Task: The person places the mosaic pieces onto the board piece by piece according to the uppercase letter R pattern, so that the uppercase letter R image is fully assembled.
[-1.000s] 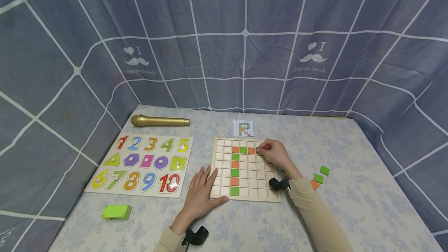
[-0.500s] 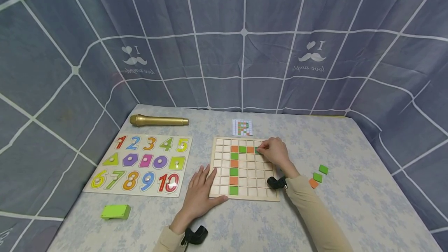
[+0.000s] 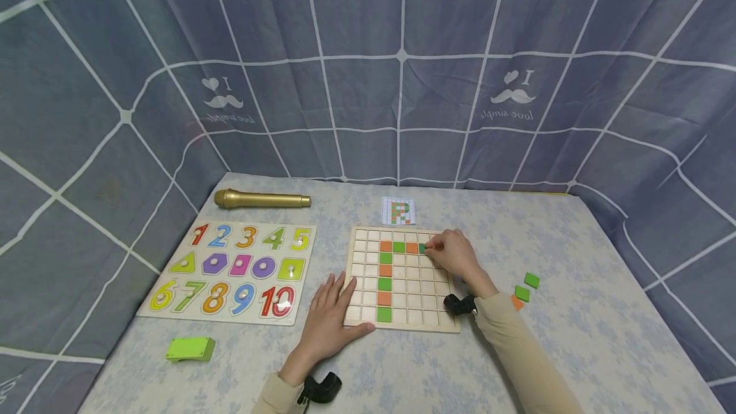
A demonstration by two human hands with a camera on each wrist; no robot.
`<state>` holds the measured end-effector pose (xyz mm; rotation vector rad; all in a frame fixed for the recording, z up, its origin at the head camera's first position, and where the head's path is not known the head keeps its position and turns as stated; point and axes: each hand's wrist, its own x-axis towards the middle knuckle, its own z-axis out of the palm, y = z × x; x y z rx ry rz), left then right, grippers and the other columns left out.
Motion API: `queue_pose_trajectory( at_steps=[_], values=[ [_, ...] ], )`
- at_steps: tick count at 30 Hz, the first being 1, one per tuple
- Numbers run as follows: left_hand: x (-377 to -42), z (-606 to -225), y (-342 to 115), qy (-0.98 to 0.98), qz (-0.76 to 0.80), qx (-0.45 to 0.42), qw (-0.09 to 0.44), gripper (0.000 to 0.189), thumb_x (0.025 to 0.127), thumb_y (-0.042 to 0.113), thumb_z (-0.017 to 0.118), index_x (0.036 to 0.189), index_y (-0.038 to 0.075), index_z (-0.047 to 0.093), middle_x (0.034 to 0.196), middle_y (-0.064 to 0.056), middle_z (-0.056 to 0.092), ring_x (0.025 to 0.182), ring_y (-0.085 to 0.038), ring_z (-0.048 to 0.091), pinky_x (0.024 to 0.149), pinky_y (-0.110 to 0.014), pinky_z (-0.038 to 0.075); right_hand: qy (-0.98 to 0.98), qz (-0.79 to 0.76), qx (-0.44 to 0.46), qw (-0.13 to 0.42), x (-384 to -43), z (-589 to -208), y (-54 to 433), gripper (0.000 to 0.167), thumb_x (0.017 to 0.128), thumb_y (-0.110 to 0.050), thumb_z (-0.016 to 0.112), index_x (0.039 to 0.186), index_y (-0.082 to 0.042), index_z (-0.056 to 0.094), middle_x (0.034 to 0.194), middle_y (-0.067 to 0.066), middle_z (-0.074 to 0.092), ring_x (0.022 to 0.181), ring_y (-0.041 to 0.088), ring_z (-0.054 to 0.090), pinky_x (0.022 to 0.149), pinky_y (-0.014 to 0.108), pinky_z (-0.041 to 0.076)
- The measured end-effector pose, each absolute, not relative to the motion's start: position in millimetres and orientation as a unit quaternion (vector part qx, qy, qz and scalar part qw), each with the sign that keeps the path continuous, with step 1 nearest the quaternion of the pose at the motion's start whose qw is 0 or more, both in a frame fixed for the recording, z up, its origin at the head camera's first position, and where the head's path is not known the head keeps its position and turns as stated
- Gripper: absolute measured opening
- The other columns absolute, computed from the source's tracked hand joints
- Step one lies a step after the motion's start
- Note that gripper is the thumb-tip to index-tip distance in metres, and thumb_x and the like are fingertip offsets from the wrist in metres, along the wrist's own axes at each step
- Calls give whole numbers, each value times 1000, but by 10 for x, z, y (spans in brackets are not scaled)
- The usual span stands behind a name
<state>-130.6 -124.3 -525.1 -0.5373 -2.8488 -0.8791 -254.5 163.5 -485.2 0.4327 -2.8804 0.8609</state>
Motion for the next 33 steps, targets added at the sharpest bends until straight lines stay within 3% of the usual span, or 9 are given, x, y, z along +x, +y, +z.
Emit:
queue_pose_trajectory(
  at_steps=[11,15,21,33],
  values=[
    [-1313,-5228,-1232,-942,-280,-174,52,91,78,58,68,145,3,39,150,-21,28,140,-40,14,110,-53,12,-940,288,178,41,-2521,-4863,1713,12,85,-17,72,92,-7,76,67,-5,53,67,16,44,63,35,37],
    [-1310,-5225,-1231,-944,-279,-171,45,91,78,58,67,145,4,38,150,-21,27,140,-39,13,110,-53,12,-933,308,177,53,-2482,-4861,1743,14,87,-17,71,95,-6,75,73,-2,58,69,17,45,63,36,38],
    [-1308,-5235,-1228,-944,-279,-172,43,91,79,59,66,146,5,37,150,-20,27,140,-38,13,110,-52,12,-923,333,152,116,-2393,-4824,1870,17,88,-13,69,99,-2,74,89,8,67,78,26,54,67,41,45],
    [-1304,-5227,-1235,-940,-287,-175,51,93,78,60,67,146,4,37,150,-20,27,140,-39,14,110,-52,12,-896,342,109,261,-2262,-4793,2444,19,82,-12,74,99,-2,74,82,11,67,75,27,54,66,40,43]
  ],
)
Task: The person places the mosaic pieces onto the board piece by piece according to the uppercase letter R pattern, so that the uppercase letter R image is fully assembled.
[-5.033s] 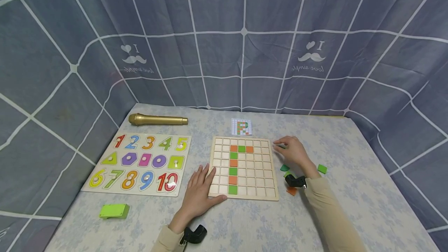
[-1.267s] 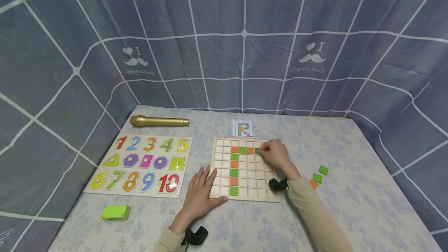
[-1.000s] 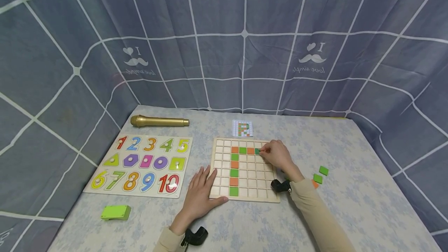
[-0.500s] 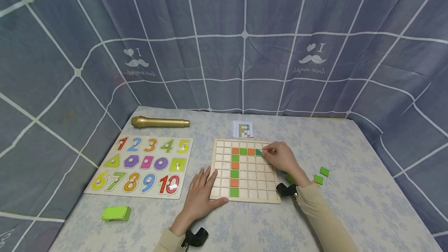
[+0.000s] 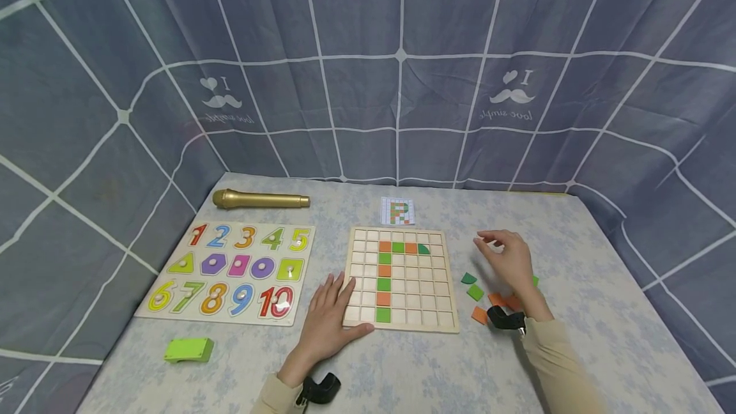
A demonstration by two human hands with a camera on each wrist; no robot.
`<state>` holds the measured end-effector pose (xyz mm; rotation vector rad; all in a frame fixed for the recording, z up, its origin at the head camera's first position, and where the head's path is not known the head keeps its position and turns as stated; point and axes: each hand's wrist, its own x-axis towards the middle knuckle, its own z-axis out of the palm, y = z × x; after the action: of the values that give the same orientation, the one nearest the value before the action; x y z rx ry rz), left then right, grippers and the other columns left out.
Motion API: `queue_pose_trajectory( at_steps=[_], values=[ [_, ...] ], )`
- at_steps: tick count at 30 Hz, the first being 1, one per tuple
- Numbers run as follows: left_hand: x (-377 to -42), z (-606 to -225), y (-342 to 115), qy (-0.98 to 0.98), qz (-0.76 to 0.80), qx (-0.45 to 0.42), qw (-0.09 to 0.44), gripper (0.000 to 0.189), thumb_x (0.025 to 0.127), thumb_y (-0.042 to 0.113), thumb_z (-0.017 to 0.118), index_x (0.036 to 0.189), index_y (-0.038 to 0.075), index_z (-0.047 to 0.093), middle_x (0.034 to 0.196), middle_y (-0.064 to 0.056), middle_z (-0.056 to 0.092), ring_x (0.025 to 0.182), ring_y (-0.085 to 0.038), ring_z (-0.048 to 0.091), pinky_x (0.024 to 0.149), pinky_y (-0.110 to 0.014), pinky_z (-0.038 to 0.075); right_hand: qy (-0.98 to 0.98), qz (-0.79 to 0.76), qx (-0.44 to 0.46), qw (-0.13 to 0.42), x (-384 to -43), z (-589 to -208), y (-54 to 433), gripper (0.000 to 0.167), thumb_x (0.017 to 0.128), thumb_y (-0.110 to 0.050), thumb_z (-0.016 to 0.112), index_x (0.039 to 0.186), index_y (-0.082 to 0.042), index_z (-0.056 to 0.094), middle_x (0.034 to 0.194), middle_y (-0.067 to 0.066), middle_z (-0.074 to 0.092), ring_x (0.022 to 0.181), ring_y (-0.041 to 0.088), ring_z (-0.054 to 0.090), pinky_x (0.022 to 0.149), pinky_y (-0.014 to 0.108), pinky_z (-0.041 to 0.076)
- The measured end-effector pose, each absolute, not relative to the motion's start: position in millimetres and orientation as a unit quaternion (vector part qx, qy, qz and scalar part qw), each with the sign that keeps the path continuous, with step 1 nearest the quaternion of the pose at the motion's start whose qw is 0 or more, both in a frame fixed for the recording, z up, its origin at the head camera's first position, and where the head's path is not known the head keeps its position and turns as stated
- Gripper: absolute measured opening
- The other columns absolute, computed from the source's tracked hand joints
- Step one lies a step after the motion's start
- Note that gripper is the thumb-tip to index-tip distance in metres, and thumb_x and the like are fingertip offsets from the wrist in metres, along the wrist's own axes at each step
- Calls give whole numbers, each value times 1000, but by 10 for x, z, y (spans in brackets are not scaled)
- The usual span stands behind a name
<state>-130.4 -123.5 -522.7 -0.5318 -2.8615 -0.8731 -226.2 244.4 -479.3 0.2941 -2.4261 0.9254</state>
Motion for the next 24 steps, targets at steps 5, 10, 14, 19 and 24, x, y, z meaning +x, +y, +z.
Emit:
queue_pose_trajectory(
  at_steps=[5,10,14,19,24],
  values=[
    [-1302,-5231,-1235,-941,-288,-170,44,93,78,60,67,147,6,36,152,-18,25,141,-36,11,111,-51,10,-898,341,79,267,-2152,-4795,2657,21,82,-13,74,99,-2,73,84,13,67,75,28,53,66,39,38],
    [-1305,-5230,-1241,-941,-289,-170,47,92,78,59,67,147,7,36,152,-19,25,141,-37,11,111,-51,10,-904,313,55,286,-2180,-5074,2998,24,86,-25,73,101,-7,74,85,8,67,77,21,51,66,38,36],
    [-1308,-5230,-1244,-941,-287,-174,54,92,78,59,67,146,6,37,151,-20,26,140,-38,13,111,-52,11,-909,314,24,274,-2008,-4933,3036,24,85,-19,73,102,-1,73,88,15,67,79,27,51,70,43,36],
    [-1312,-5239,-1242,-941,-283,-174,59,93,77,60,67,145,4,38,150,-21,27,140,-39,14,110,-53,12,-922,304,0,240,-1850,-4805,3086,27,83,-15,74,104,2,71,93,20,65,82,32,52,69,41,36],
    [-1319,-5244,-1236,-944,-276,-174,59,92,78,60,66,145,4,38,150,-21,28,140,-39,14,110,-53,13,-932,291,3,214,-1783,-4833,3176,29,82,-16,75,104,4,70,94,22,66,83,33,53,66,41,38]
  ],
)
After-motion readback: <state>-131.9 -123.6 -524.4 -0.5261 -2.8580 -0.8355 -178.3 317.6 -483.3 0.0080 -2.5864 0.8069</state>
